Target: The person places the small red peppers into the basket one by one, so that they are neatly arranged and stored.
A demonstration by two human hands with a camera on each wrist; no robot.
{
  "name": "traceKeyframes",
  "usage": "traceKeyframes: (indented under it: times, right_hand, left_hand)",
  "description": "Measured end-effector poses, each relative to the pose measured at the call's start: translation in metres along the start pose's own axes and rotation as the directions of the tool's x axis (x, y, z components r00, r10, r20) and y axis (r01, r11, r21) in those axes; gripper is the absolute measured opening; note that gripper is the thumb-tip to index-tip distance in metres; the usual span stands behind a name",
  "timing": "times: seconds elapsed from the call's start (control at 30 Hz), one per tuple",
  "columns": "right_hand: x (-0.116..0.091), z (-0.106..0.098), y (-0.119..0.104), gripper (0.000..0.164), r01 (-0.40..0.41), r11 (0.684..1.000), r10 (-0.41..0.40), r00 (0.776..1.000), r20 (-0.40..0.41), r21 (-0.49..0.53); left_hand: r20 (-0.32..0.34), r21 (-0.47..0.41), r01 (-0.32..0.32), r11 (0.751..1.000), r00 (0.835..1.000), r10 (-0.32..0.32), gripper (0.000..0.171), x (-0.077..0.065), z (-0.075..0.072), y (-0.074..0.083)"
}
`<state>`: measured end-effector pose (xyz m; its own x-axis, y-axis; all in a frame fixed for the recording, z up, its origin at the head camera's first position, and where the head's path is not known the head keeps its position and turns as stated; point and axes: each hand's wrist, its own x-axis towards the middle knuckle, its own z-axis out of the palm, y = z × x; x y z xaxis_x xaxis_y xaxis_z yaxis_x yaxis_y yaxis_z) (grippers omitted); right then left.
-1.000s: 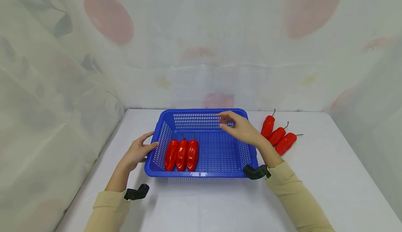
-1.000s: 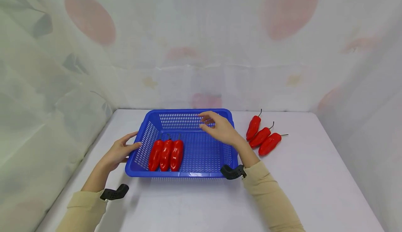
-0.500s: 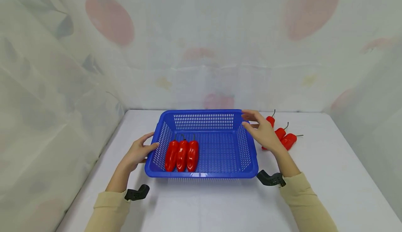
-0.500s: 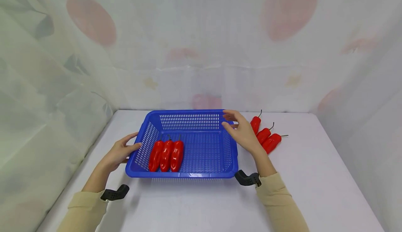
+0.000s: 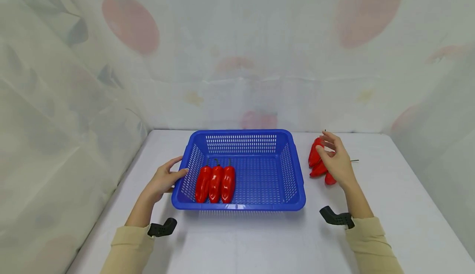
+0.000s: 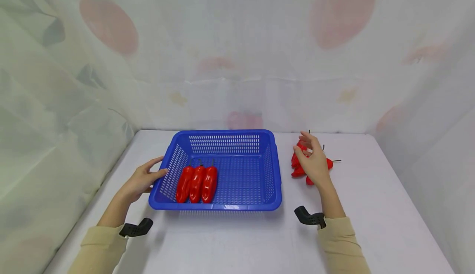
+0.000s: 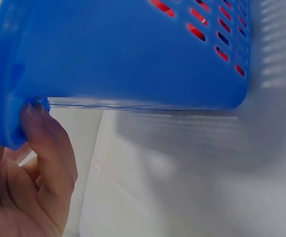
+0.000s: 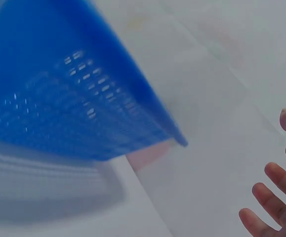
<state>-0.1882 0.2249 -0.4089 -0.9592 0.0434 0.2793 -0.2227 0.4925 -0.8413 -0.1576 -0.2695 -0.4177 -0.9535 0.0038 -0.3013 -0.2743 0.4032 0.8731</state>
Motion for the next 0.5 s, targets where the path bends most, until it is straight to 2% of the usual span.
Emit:
traceKeyframes:
  times: [0.07, 0.13, 0.3, 0.5]
  right_hand:
    - [0.000, -0.003, 0.019, 0.055, -0.033, 0.999, 0.034, 0.999, -0.039, 0.039]
    - [-0.002, -0.008, 0.025, 0.056, -0.066, 0.996, 0.069, 0.996, -0.056, 0.054]
    - [-0.009, -0.021, 0.033, 0.057, -0.157, 0.987, 0.155, 0.984, -0.086, -0.014]
    - [-0.005, -0.029, 0.098, 0.059, -0.235, 0.969, 0.223, 0.965, -0.140, -0.076]
  left_hand:
    - [0.002, 0.000, 0.002, 1.000, 1.000, -0.002, 0.069, 0.000, 0.000, 0.000]
    - [0.002, 0.000, 0.004, 1.000, 1.000, -0.004, 0.069, 0.000, 0.000, 0.001]
    - [0.007, -0.001, 0.006, 1.000, 1.000, -0.006, 0.069, 0.000, -0.001, 0.002]
    - [0.012, -0.003, 0.001, 1.000, 1.000, -0.001, 0.067, -0.001, -0.001, 0.002]
